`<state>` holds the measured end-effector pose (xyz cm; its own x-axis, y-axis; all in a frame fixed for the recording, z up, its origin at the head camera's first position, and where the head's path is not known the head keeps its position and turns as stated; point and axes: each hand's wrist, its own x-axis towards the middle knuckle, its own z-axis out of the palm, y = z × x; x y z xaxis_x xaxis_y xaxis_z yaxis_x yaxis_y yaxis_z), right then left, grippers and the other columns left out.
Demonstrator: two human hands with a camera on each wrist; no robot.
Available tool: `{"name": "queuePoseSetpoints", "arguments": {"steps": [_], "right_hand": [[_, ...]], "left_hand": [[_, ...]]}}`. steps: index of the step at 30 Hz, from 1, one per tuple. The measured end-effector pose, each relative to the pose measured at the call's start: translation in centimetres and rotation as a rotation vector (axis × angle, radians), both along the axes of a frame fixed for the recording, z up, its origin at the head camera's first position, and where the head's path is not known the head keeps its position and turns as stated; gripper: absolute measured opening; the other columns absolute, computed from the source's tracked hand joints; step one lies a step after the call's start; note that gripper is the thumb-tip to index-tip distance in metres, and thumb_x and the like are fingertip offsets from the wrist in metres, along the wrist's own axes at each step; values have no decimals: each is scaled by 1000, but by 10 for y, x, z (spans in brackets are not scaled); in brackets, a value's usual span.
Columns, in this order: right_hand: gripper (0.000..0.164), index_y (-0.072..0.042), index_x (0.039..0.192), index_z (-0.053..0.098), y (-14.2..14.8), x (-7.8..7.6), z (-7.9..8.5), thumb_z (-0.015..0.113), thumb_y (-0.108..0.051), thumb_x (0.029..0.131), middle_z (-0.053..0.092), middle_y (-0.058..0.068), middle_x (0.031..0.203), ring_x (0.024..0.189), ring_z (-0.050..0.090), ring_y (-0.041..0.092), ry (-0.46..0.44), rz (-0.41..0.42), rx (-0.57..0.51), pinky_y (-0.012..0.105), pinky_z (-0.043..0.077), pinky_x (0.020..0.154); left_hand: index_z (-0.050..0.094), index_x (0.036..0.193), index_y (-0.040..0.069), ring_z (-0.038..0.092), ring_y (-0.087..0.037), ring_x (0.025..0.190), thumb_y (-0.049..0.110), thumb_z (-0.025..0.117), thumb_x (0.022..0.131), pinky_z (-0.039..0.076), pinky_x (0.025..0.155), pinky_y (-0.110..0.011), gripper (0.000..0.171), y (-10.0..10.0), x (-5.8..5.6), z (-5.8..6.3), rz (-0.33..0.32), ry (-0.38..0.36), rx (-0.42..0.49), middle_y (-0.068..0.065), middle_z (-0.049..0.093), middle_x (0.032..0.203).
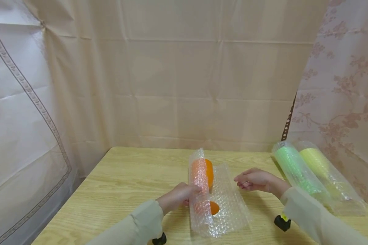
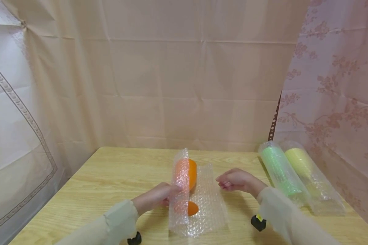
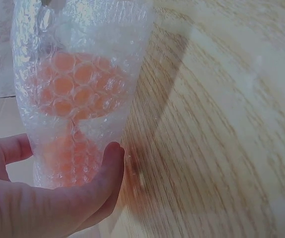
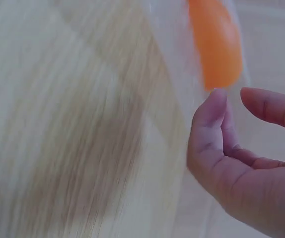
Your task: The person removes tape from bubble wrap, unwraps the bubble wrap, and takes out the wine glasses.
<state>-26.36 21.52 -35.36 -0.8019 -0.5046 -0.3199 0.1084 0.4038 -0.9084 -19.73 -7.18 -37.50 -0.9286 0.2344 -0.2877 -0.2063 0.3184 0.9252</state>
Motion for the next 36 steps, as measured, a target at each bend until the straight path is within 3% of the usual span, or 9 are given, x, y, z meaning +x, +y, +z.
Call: {"name": "queuePoseSetpoints", "arguments": {"steps": [5, 9, 14, 19, 23, 26, 29, 33, 36], "right_hand": [[38, 19, 118, 51, -18, 25, 1, 58, -9, 93, 66, 6, 91, 80, 62, 12, 125, 61, 47, 28, 58, 78], [29, 12, 109, 57, -28, 40, -4, 62, -6, 87, 64, 9, 90, 79, 60, 12, 338, 128, 161, 25, 55, 72], [21, 1, 100, 61, -30, 47, -13, 68, -12, 86, 64, 5, 87, 78, 56, 4, 606, 217, 268, 18, 52, 68], [24, -4, 101, 61, -29, 54, -26, 72, -14, 83, 64, 2, 93, 84, 57, 7, 745, 315, 301, 23, 53, 72], [34, -9, 106, 61, -29, 62, -34, 77, -21, 78, 62, -1, 100, 90, 57, 10, 879, 392, 413, 27, 52, 79], [40, -11, 109, 60, -30, 66, -36, 79, -24, 76, 58, -2, 105, 94, 55, 9, 921, 422, 482, 28, 52, 82], [41, -13, 110, 60, -31, 69, -38, 79, -25, 76, 57, -3, 107, 95, 54, 9, 945, 425, 507, 29, 52, 83], [40, -13, 110, 60, -30, 70, -40, 79, -26, 77, 56, -3, 106, 93, 52, 7, 964, 412, 506, 27, 51, 80], [40, -13, 109, 61, -27, 72, -42, 79, -29, 77, 55, -4, 105, 91, 51, 6, 977, 397, 504, 27, 51, 79]], "left_hand": [[61, 112, -6, 59, -14, 84, 28, 56, 92, 53, 78, -30, 39, -2, -1, -1, -4, -2, -1, -10, 64, 101], [61, 112, -4, 57, -16, 87, 31, 55, 92, 52, 82, -34, 40, -5, -3, 1, -16, 0, -23, -10, 63, 103], [61, 114, -2, 57, -17, 90, 33, 55, 92, 51, 88, -38, 42, -6, -5, 1, -17, 0, -42, -9, 63, 105], [64, 110, -4, 60, -14, 88, 32, 57, 92, 53, 89, -38, 41, -9, -7, -3, -18, 7, -29, -9, 67, 103], [59, 114, -9, 61, -17, 95, 31, 58, 91, 53, 92, -41, 46, -17, -6, -2, 2, -5, -12, -15, 65, 112], [49, 122, -16, 61, -22, 98, 27, 60, 91, 56, 90, -39, 54, -21, -4, 2, 57, -1, 4, -23, 58, 118], [44, 122, -16, 62, -24, 96, 25, 61, 90, 57, 87, -38, 54, -25, -3, 8, 105, 29, -22, -25, 57, 117], [47, 122, -10, 63, -29, 99, 31, 62, 90, 55, 88, -44, 54, -29, 1, 18, 122, 123, -173, -24, 59, 116], [44, 129, -10, 61, -36, 107, 34, 61, 90, 53, 90, -49, 62, -28, 6, 24, 95, 245, -293, -27, 58, 123]]}}
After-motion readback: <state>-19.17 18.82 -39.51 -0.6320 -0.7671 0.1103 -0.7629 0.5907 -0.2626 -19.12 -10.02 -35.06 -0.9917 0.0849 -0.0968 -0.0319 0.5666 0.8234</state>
